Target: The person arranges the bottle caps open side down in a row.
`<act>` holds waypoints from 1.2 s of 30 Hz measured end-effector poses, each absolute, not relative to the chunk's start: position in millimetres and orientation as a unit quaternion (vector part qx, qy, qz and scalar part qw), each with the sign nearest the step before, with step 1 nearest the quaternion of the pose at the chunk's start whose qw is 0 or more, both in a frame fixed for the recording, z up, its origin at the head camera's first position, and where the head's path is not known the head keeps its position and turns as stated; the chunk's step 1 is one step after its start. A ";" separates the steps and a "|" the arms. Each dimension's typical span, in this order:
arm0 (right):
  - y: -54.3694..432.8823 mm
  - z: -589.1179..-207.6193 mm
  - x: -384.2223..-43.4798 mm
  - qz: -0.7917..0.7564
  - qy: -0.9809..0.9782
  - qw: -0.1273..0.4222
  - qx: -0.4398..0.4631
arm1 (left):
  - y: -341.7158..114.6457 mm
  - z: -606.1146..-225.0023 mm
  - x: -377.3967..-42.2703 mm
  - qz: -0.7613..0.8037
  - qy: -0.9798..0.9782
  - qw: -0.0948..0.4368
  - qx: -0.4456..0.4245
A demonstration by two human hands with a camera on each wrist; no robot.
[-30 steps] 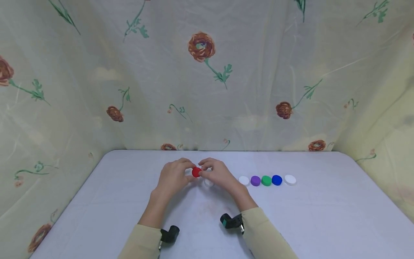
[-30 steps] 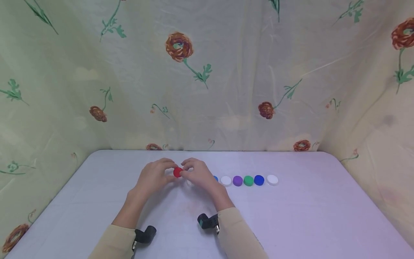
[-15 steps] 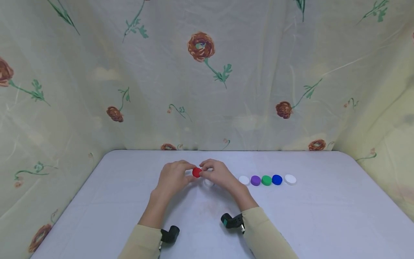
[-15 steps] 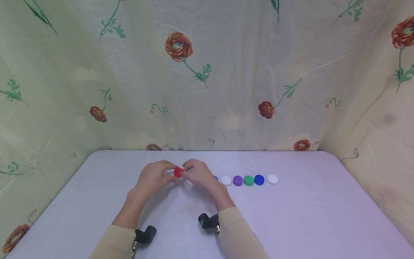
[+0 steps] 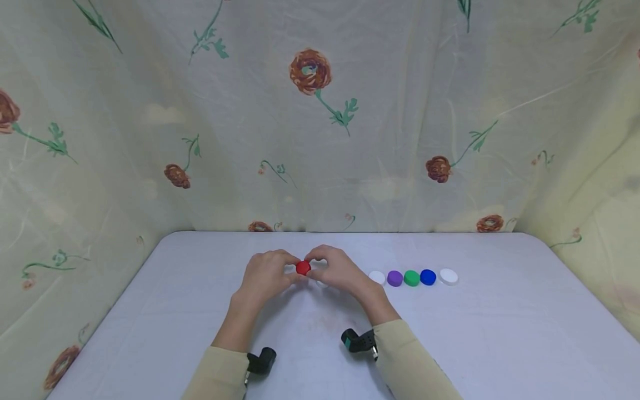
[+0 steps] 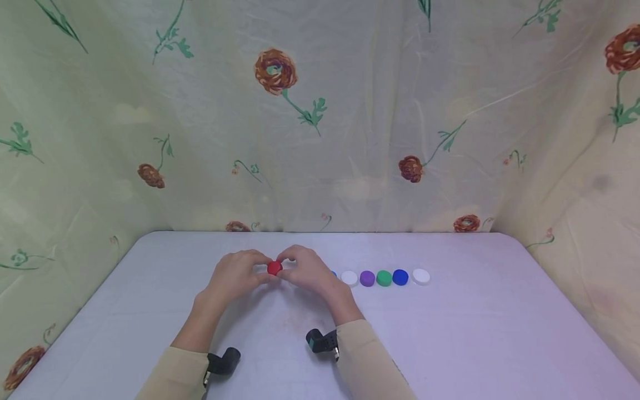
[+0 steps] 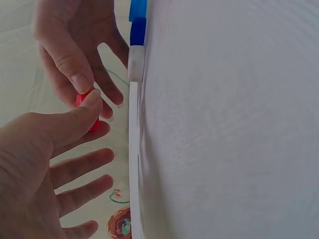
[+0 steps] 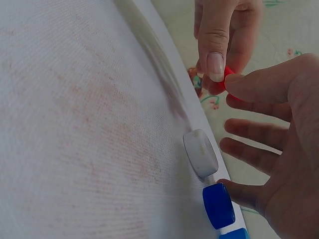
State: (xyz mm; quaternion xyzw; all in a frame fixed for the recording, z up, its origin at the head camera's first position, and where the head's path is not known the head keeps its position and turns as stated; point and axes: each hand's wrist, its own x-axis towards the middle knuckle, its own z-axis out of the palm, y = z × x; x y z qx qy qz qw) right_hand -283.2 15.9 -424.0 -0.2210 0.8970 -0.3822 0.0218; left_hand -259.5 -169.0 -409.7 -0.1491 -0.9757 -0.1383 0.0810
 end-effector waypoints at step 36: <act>16.4 -430.3 -283.5 -0.333 0.918 0.058 -0.209 | -167.2 -409.8 -258.5 -0.145 -0.975 0.050 -0.159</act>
